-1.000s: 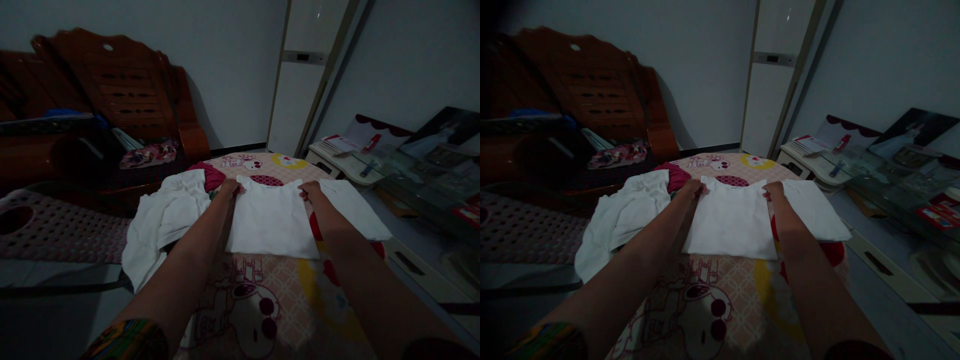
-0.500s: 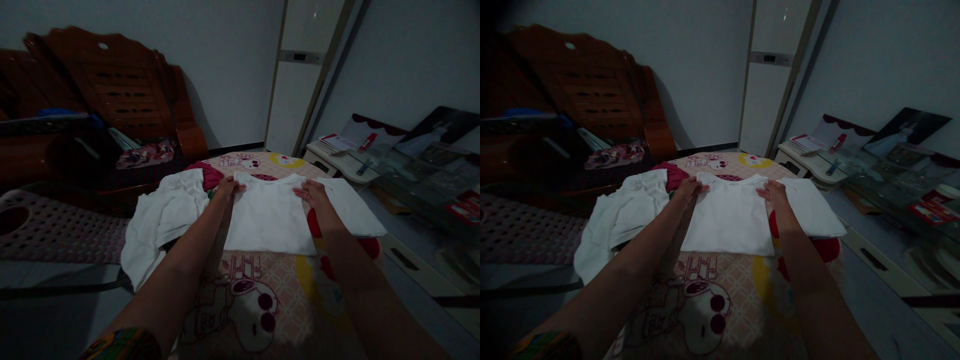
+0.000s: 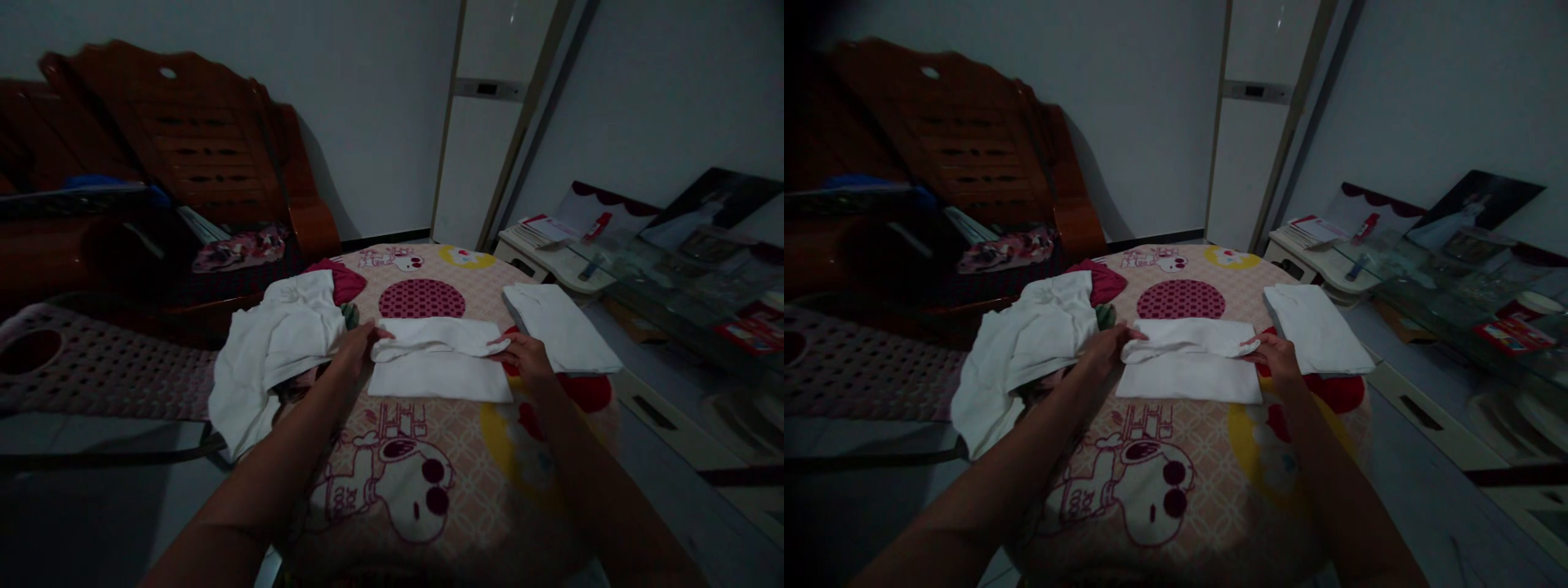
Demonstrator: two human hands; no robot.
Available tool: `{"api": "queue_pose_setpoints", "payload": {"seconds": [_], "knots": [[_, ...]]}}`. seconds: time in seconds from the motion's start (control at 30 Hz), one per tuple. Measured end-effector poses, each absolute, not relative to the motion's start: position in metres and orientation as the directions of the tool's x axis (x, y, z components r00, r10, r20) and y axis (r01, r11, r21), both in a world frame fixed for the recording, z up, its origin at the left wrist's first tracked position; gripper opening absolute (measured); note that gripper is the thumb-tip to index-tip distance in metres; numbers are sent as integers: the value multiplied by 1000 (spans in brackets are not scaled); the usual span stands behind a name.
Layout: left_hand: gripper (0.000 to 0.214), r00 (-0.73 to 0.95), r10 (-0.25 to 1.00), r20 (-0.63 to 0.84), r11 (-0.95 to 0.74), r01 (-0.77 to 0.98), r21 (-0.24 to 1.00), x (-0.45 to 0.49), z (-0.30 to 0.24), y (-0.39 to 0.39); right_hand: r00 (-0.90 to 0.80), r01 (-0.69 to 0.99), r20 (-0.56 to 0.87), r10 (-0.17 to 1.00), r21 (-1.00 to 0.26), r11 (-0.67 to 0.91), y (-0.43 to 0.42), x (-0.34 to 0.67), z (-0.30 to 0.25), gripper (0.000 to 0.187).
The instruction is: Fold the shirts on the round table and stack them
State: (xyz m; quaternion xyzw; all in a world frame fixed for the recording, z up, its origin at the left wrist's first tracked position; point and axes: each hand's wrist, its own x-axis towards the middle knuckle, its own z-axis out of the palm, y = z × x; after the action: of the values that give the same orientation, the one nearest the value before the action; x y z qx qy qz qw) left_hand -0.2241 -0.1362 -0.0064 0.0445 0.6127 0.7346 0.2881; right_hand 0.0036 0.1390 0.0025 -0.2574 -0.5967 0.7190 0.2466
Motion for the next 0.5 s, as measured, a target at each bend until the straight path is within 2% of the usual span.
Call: {"api": "queue_pose_setpoints", "payload": {"seconds": [0.1, 0.37, 0.5], "knots": [[27, -824, 485, -292, 6, -331, 944, -222, -12, -135, -727, -41, -67, 684, -989, -141, 135, 4, -4, 19], [24, -859, 434, -272, -77, -336, 939, -225, 5, -139, -670, -139, -25, 742, -977, -159, 133, 12, 17, 16], [24, -839, 464, -283, 138, -247, 959, -225, 3, -143, -679, 36, -128, 722, -989, -142, 129, 16, 14, 13]]}}
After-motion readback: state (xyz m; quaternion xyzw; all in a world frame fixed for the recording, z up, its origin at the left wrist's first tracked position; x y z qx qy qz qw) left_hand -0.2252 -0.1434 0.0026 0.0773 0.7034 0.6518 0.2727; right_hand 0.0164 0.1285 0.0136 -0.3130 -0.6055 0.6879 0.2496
